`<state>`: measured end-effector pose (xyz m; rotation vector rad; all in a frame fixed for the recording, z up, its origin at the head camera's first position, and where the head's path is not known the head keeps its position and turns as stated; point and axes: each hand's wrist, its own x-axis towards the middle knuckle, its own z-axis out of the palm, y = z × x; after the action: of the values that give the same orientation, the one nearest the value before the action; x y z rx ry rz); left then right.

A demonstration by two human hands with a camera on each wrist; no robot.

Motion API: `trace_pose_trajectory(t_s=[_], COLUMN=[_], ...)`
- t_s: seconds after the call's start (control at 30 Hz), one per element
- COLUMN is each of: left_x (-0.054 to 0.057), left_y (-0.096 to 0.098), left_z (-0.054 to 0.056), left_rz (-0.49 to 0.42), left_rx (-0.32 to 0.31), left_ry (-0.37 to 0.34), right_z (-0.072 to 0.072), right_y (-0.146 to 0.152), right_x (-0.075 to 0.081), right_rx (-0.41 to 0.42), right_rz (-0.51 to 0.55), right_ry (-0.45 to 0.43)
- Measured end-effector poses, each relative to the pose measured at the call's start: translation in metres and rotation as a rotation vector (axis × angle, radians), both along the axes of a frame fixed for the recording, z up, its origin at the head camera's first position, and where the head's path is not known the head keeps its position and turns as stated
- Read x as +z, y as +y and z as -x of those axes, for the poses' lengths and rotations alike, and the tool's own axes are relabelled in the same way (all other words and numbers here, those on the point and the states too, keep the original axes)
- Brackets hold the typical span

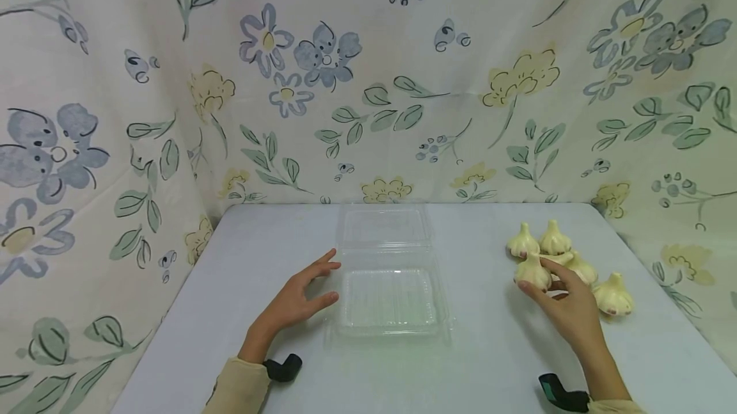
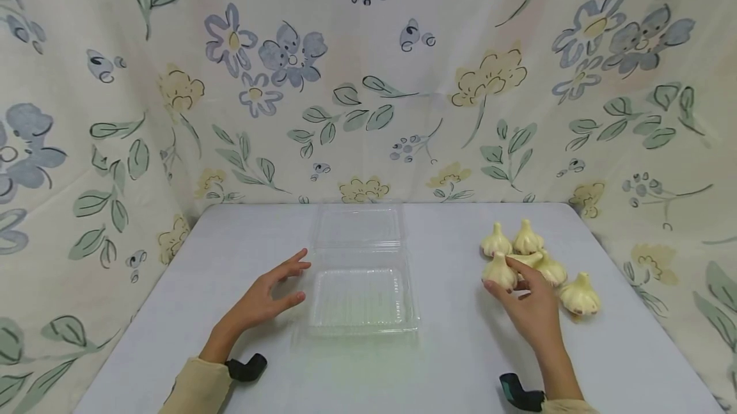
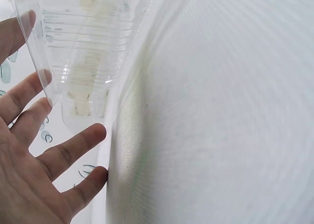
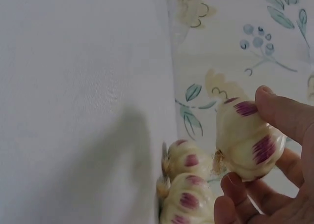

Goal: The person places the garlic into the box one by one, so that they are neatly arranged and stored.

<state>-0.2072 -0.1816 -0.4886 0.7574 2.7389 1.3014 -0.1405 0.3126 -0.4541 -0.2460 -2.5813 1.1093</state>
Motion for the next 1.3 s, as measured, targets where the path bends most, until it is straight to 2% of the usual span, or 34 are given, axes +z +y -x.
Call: trace_pose_trajectory(t_s=[0.1, 0.33, 0.7, 0.83, 1.07, 1.3], left_x=[0.000, -0.001, -0.001, -0.002, -0.002, -0.001], left_y=[0.000, 0.000, 0.000, -0.001, 0.000, -0.001], left_z=[0.000, 0.000, 0.000, 0.001, 0.001, 0.001], left_rz=[0.001, -0.001, -0.002, -0.005, -0.002, -0.003], left_rx=[0.005, 0.005, 0.002, 0.000, 0.000, -0.005], left_ry=[-0.006, -0.019, -0.014, -0.017, -0.013, -0.010], right_z=[0.005, 0.011, 0.020, 0.022, 0.021, 0.022], right_y=[-0.009, -0.031, -0.063, -0.073, -0.087, -0.099], right_x=[0.002, 0.009, 0.008, 0.008, 0.010, 0.008], right_rx=[0.033, 0.091, 0.188, 0.206, 0.220, 0.239], right_rz=[-0.005, 0.008, 0.045, 0.048, 0.069, 0.085], right_ry=[0.019, 0.000, 0.074, 0.100, 0.070, 0.103])
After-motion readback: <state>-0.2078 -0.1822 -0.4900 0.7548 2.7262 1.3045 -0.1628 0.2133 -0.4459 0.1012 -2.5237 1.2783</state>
